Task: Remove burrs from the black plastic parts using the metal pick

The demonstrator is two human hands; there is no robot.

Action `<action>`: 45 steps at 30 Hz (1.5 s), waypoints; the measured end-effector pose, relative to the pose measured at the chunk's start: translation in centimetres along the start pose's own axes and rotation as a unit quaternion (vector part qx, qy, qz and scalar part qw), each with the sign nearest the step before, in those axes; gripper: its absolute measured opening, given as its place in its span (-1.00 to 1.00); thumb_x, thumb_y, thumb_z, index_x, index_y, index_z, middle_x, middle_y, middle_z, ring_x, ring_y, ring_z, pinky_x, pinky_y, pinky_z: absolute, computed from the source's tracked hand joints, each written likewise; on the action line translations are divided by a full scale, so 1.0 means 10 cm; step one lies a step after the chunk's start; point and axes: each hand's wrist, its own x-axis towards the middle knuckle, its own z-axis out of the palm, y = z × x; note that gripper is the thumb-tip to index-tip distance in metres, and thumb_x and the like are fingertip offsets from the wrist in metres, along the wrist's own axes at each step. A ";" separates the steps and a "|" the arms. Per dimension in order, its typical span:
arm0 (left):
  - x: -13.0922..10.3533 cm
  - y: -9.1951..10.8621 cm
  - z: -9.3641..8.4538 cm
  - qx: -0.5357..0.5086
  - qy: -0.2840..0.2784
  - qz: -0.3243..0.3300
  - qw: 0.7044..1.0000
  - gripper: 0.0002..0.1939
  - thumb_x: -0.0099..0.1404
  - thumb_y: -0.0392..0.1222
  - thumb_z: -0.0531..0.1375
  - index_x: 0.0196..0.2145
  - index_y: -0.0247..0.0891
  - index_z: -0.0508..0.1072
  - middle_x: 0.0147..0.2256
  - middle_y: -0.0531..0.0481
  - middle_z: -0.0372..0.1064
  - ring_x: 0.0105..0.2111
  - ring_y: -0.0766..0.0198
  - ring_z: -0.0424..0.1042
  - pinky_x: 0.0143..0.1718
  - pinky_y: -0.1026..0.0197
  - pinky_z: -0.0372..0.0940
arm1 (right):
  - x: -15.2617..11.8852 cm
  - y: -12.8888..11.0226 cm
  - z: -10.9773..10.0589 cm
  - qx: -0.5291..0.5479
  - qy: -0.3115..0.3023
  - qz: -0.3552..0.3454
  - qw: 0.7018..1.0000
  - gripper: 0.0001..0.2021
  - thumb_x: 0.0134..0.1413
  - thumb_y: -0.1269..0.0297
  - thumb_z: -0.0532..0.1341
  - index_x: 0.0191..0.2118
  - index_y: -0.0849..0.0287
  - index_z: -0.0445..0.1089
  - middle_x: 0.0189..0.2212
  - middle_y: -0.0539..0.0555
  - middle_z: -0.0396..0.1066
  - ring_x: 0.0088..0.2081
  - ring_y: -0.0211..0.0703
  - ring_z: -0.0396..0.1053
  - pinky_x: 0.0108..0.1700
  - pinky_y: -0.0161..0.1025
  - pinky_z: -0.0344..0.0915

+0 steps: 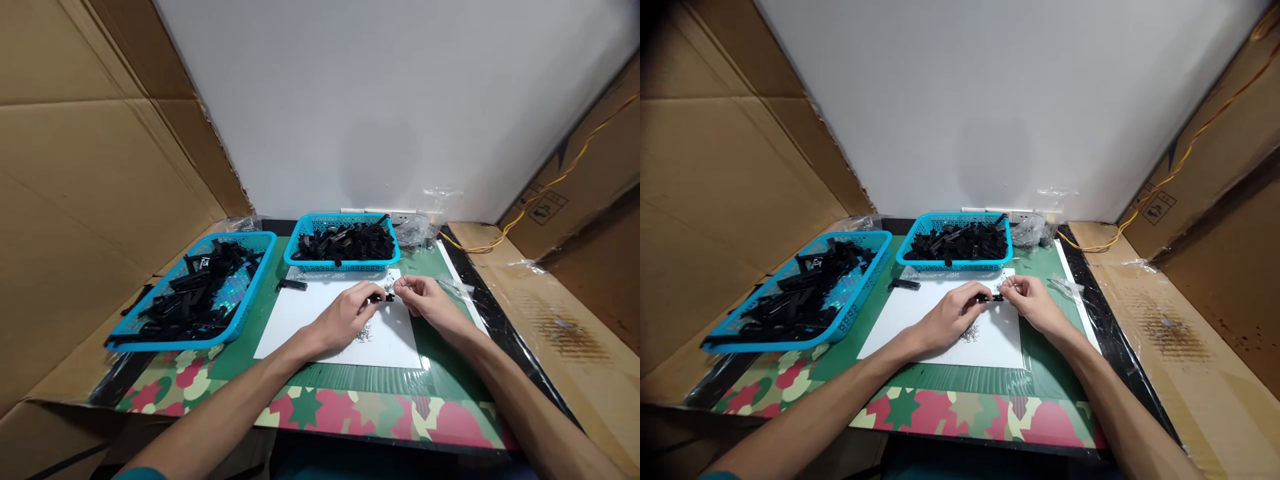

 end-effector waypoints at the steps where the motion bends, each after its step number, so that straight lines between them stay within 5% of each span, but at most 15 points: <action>1: -0.01 0.00 0.02 -0.027 0.007 -0.019 0.999 -0.82 0.50 -0.23 0.11 -0.01 -0.20 0.46 -0.10 -0.03 0.46 -0.25 0.26 0.40 -0.22 0.22 0.27 | -0.01 -0.02 0.03 0.011 -0.003 0.004 1.000 -0.44 0.03 -0.31 0.39 -0.35 0.16 0.37 -0.62 -0.15 0.07 -0.56 -0.33 -0.07 -0.49 -0.27 -0.14; 4: -0.01 0.03 0.04 -0.107 0.010 -0.053 0.993 -0.76 0.49 -0.05 0.18 0.01 -0.21 0.44 -0.19 0.00 0.43 -0.39 0.32 0.30 -0.33 0.24 0.23 | -0.05 -0.06 0.14 0.034 -0.004 -0.001 0.999 -0.46 0.02 -0.28 0.40 -0.35 0.16 0.36 -0.61 -0.16 0.06 -0.56 -0.34 -0.08 -0.50 -0.27 -0.15; 12: 0.00 0.03 0.07 -0.101 0.044 -0.015 0.994 -0.67 0.59 0.01 0.04 -0.21 -0.23 0.46 -0.25 -0.02 0.37 -0.22 0.20 0.34 -0.15 0.17 0.23 | -0.04 0.01 0.23 0.003 -0.007 -0.028 1.000 -0.45 0.11 -0.34 0.31 -0.29 0.13 0.36 -0.61 -0.16 0.04 -0.55 -0.30 -0.05 -0.49 -0.26 -0.10; 18: 0.00 0.00 0.06 -0.081 0.048 -0.027 0.995 -0.68 0.58 0.00 0.07 -0.19 -0.24 0.50 -0.24 -0.01 0.43 -0.21 0.20 0.40 -0.14 0.19 0.25 | -0.11 -0.02 0.19 -0.150 0.023 -0.118 0.981 -0.64 0.32 -0.07 0.24 -0.26 0.16 0.47 -0.53 -0.07 0.15 -0.47 -0.24 0.06 -0.40 -0.24 -0.01; 25: -0.02 -0.08 0.07 -0.003 0.038 -0.021 0.999 -0.63 0.53 -0.05 0.19 0.19 -0.20 0.49 0.06 -0.14 0.54 0.00 0.07 0.52 0.00 0.10 0.36 | -0.10 -0.04 0.00 -0.177 0.056 -0.101 0.977 -0.72 0.18 0.07 0.29 -0.40 0.19 0.52 -0.61 -0.08 0.09 -0.51 -0.26 0.02 -0.44 -0.24 -0.04; 32: -0.03 -0.21 0.12 0.106 0.031 0.038 0.993 -0.71 0.49 -0.10 0.25 0.07 -0.29 0.58 -0.05 -0.15 0.63 -0.10 0.01 0.58 -0.02 0.02 0.36 | -0.04 0.03 -0.06 -0.236 0.064 -0.059 0.968 -0.77 0.06 0.19 0.24 -0.48 0.20 0.54 -0.64 -0.06 0.10 -0.53 -0.26 0.03 -0.46 -0.24 -0.04; 45: -0.01 -0.24 0.15 0.100 0.034 0.069 0.992 -0.75 0.48 -0.10 0.28 0.01 -0.25 0.63 -0.03 -0.15 0.64 -0.06 0.00 0.61 -0.03 0.03 0.40 | -0.03 0.13 0.04 -0.341 0.119 -0.115 0.925 -0.74 0.14 0.21 0.22 -0.48 0.20 0.54 -0.64 -0.02 0.22 -0.54 -0.25 0.10 -0.42 -0.21 0.07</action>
